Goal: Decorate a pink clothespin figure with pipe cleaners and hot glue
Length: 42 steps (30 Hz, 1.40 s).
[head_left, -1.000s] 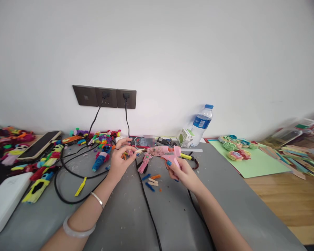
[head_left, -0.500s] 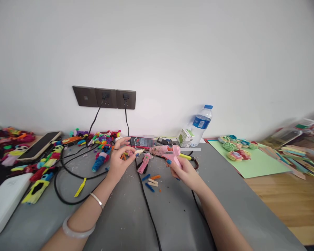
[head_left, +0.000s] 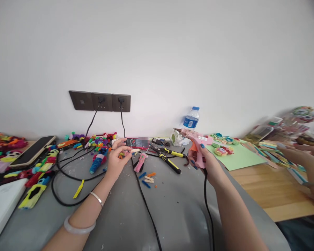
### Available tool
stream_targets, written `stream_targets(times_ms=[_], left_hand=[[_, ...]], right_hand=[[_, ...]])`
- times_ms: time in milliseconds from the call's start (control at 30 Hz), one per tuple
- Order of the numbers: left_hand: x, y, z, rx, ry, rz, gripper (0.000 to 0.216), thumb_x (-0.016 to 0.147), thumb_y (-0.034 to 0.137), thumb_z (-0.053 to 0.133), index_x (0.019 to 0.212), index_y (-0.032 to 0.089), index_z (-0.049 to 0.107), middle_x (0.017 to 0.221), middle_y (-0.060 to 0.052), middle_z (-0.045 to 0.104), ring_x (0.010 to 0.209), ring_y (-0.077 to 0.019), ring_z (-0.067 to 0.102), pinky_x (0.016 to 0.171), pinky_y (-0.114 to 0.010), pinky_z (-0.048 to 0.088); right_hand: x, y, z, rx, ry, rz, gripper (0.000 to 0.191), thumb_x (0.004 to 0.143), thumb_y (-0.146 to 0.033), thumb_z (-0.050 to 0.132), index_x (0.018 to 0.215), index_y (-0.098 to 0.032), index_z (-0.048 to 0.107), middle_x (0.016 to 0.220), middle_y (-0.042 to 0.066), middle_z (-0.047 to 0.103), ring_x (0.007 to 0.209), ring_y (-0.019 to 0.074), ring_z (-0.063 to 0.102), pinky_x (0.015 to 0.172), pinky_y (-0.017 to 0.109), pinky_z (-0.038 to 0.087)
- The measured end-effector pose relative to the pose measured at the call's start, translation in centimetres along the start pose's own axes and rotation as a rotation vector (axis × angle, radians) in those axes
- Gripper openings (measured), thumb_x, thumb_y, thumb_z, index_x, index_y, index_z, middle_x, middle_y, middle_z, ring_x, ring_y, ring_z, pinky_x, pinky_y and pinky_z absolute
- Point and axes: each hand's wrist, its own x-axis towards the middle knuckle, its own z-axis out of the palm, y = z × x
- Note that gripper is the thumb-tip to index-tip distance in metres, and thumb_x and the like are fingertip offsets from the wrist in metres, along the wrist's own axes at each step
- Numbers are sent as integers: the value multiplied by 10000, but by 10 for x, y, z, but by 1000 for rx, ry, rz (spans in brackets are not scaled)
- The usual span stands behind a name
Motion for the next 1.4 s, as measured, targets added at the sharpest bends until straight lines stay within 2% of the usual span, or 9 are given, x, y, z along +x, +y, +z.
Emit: stream_targets(times_ms=[300, 500, 667, 800, 867, 933, 1067, 1233, 1400], left_hand=[[-1, 2, 3, -8, 10, 37, 58, 799, 237, 649, 779, 203, 692, 1218, -94, 570, 1067, -228, 588, 670, -267, 532], [-3, 2, 1, -5, 17, 21, 57, 792, 246, 656, 778, 200, 686, 1201, -101, 568, 1074, -240, 593, 706, -293, 534], [-4, -1, 0, -5, 14, 10, 61, 786, 253, 658, 783, 197, 680, 1217, -104, 559, 1066, -233, 597, 711, -294, 531], [-3, -1, 1, -18, 25, 18, 48, 781, 245, 659, 776, 201, 679, 1225, -100, 562, 1087, -236, 587, 707, -289, 535], [-3, -1, 2, -22, 27, 21, 47, 779, 242, 659, 766, 203, 681, 1223, -96, 567, 1080, -235, 590, 694, -280, 538], [-2, -1, 3, -24, 21, 26, 47, 777, 239, 659, 757, 204, 683, 1223, -95, 572, 1073, -234, 593, 688, -275, 540], [-2, 0, 4, -21, 4, 18, 47, 780, 239, 663, 757, 203, 683, 1241, -101, 570, 1099, -245, 585, 702, -284, 541], [-2, 0, 3, -31, -2, 18, 29, 780, 221, 662, 773, 206, 686, 1257, -95, 561, 1081, -234, 594, 724, -289, 547], [-2, -2, 4, -22, -2, 17, 29, 779, 206, 665, 787, 208, 693, 1260, -89, 565, 1088, -233, 598, 748, -297, 552]], right_hand=[[-65, 46, -62, -260, 286, 391, 575, 723, -707, 554, 762, -142, 651, 477, -31, 421, 410, 131, 413, 415, 279, 304], [-74, 55, -58, -392, 230, 471, 483, 766, -656, 495, 627, -196, 545, 421, -24, 461, 395, 163, 495, 478, 301, 397], [-66, 47, -52, -796, 215, 519, 395, 859, -493, 444, 572, -224, 468, 423, 13, 562, 415, 193, 577, 616, 333, 455], [-65, 33, -52, -1040, 280, 516, 318, 835, -448, 475, 630, -217, 549, 602, 92, 680, 618, 264, 658, 589, 337, 430], [-66, 26, -43, -1126, 366, 455, 258, 808, -443, 513, 730, -210, 591, 775, 115, 712, 717, 286, 664, 585, 335, 418], [-66, 18, -22, -1112, 361, 254, 236, 823, -420, 509, 817, -208, 614, 876, 110, 703, 770, 271, 650, 614, 329, 423], [-60, 10, 49, -828, -92, -112, 121, 826, -228, 526, 833, -204, 644, 849, 59, 677, 743, 204, 612, 662, 294, 438], [-48, 10, 119, -833, -266, -174, 128, 832, -115, 550, 799, -187, 650, 890, 31, 647, 746, 152, 597, 640, 238, 391], [-43, 9, 131, -1009, -349, -137, 155, 832, -85, 561, 818, -191, 674, 908, 41, 653, 803, 166, 621, 625, 232, 366]])
